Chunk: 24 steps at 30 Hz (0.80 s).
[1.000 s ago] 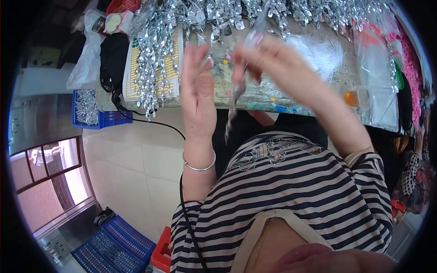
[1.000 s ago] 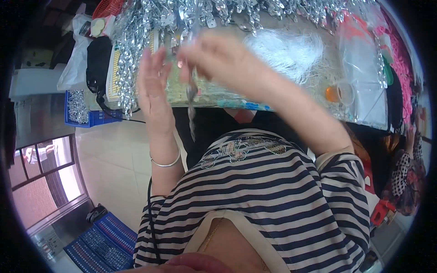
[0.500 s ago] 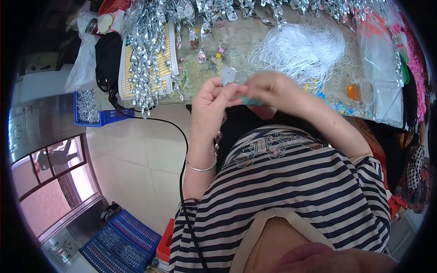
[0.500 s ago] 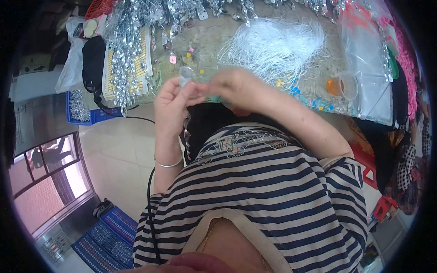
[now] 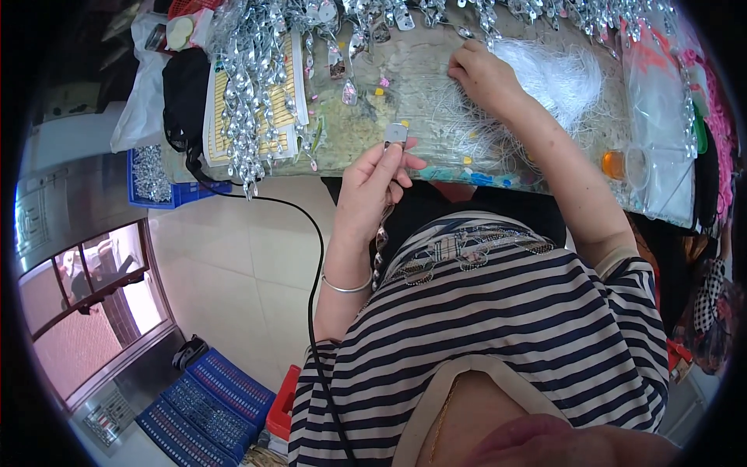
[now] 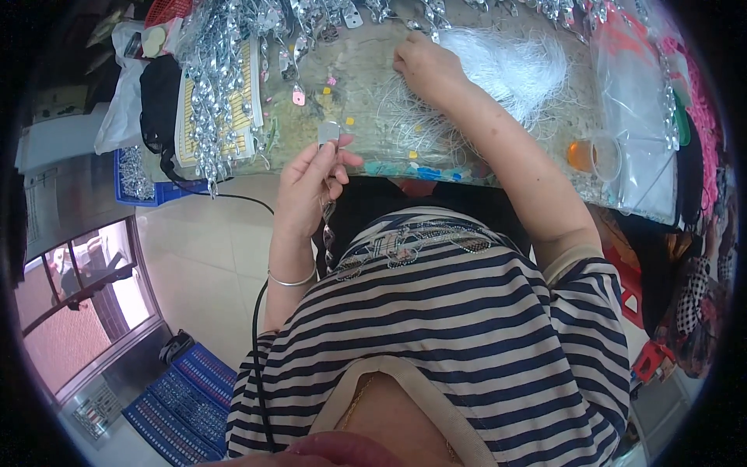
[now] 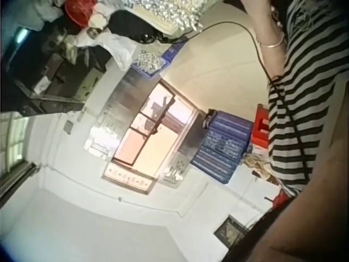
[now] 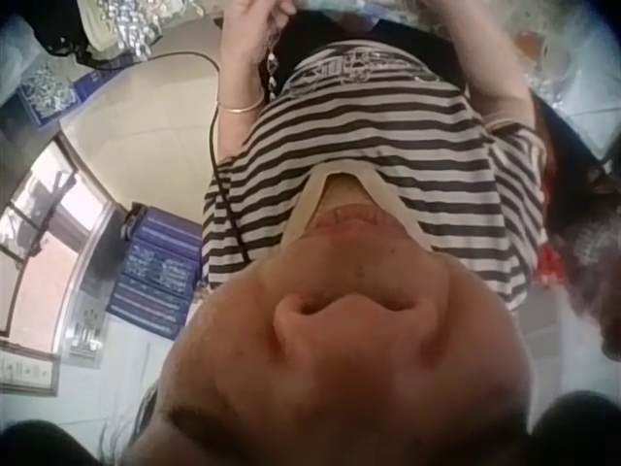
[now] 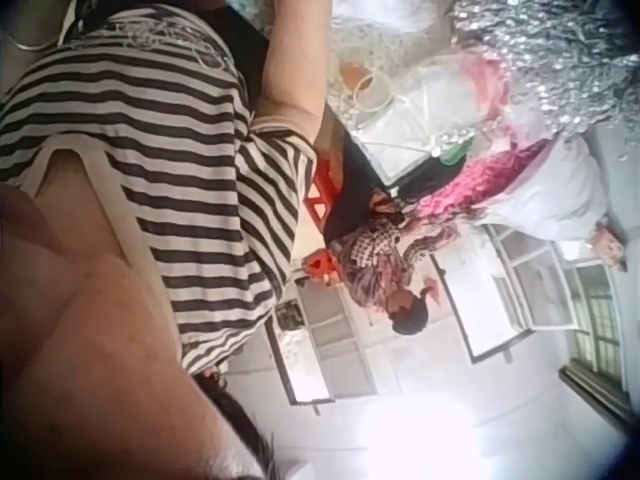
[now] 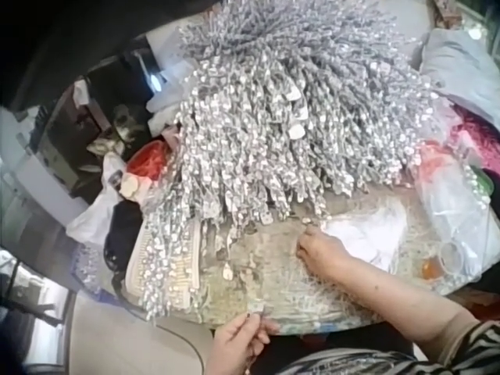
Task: Assembling small toy components by attaching plastic parts to a string and using a manual hand tool to secure them.
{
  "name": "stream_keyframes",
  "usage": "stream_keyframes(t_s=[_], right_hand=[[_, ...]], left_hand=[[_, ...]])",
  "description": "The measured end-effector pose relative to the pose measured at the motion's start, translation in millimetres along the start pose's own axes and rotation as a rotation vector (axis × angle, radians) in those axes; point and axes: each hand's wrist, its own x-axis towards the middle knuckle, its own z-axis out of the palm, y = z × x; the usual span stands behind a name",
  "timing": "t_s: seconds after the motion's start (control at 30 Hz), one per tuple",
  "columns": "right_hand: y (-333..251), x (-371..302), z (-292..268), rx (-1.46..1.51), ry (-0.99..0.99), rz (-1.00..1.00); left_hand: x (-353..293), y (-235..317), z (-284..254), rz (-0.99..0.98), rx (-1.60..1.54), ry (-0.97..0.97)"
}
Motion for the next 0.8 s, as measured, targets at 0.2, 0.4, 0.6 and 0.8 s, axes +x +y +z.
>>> stream_keyframes(t_s=[0.2,0.4,0.6,0.8], right_hand=[[2,0,-17,0.330,0.038,-0.038],[-16,-11,-45,0.816,-0.135,0.237],[-44,-18,-85,0.972,-0.116,0.109],[-75,-48,-66,1.146,-0.339,0.287]], left_hand=[[1,-2,-2,0.067,0.035,-0.018],[3,-2,5,0.062,0.100,0.061],[3,5,15,0.122,0.084,0.122],[3,18,28,0.123,-0.012,0.079]])
